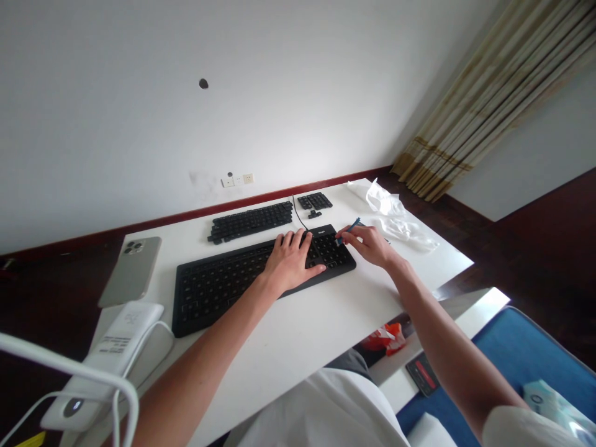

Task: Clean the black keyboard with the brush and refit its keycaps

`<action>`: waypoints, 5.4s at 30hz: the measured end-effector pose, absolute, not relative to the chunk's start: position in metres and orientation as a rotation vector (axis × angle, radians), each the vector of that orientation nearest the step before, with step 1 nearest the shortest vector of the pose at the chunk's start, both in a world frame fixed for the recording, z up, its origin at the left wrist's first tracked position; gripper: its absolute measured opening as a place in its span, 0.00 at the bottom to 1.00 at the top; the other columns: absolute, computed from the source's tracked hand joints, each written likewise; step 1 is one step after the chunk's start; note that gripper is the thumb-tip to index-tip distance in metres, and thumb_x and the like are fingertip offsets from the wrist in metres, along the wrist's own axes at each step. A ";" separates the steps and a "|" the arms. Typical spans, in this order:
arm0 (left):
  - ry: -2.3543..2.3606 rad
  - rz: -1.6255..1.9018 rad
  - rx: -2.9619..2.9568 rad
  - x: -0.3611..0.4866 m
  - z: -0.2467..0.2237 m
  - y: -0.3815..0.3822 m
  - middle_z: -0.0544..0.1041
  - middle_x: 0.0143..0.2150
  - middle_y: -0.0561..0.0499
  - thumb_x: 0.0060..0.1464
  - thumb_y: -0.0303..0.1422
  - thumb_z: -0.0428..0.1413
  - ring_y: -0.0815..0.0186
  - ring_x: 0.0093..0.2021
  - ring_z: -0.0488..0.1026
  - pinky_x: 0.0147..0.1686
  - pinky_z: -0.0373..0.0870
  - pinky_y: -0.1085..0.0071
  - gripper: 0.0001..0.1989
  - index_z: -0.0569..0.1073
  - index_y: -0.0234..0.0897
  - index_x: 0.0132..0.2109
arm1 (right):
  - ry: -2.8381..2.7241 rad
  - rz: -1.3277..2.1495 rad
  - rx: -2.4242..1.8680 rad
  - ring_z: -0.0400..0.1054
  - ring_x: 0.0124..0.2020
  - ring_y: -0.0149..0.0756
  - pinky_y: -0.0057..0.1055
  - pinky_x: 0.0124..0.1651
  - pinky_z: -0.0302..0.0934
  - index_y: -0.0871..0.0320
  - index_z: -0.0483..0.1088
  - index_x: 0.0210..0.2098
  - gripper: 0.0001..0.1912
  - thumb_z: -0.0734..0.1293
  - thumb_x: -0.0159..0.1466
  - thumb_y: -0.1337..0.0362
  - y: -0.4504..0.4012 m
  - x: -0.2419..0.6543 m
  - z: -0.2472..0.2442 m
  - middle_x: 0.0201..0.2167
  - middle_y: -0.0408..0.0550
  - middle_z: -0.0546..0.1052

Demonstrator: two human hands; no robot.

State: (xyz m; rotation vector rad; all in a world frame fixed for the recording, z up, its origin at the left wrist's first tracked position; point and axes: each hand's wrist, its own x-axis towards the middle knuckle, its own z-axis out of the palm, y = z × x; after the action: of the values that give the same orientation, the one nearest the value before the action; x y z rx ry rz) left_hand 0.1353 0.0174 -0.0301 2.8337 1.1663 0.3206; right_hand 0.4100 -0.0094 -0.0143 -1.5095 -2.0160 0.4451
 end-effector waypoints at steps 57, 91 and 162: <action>1.171 0.264 2.817 0.135 -0.026 0.017 0.59 0.76 0.34 0.67 0.60 0.49 0.41 0.71 0.60 0.70 0.56 0.46 0.45 0.60 0.29 0.75 | -1.844 0.481 -1.551 0.68 0.30 0.37 0.36 0.36 0.61 0.56 0.78 0.37 0.24 0.58 0.76 0.48 -0.045 0.413 -0.037 0.29 0.47 0.76; 1.144 0.309 2.836 0.135 -0.029 0.019 0.61 0.75 0.34 0.66 0.63 0.45 0.43 0.70 0.61 0.68 0.56 0.49 0.46 0.60 0.31 0.75 | -1.986 0.656 -1.126 0.73 0.48 0.49 0.49 0.54 0.68 0.51 0.82 0.45 0.12 0.67 0.73 0.56 -0.054 0.398 -0.022 0.41 0.52 0.84; 1.154 0.372 2.831 0.134 -0.031 0.020 0.62 0.75 0.38 0.73 0.50 0.45 0.46 0.70 0.63 0.68 0.59 0.48 0.32 0.61 0.34 0.74 | -1.788 0.490 -1.468 0.73 0.37 0.43 0.38 0.38 0.65 0.55 0.77 0.39 0.17 0.62 0.75 0.52 -0.049 0.408 -0.028 0.38 0.49 0.81</action>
State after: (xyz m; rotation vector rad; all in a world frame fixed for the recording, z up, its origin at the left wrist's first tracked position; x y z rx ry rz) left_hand 0.1337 0.0203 -0.0307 2.8308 1.1541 0.3720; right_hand 0.4076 -0.0488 -0.0277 -1.4677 -1.7883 0.4904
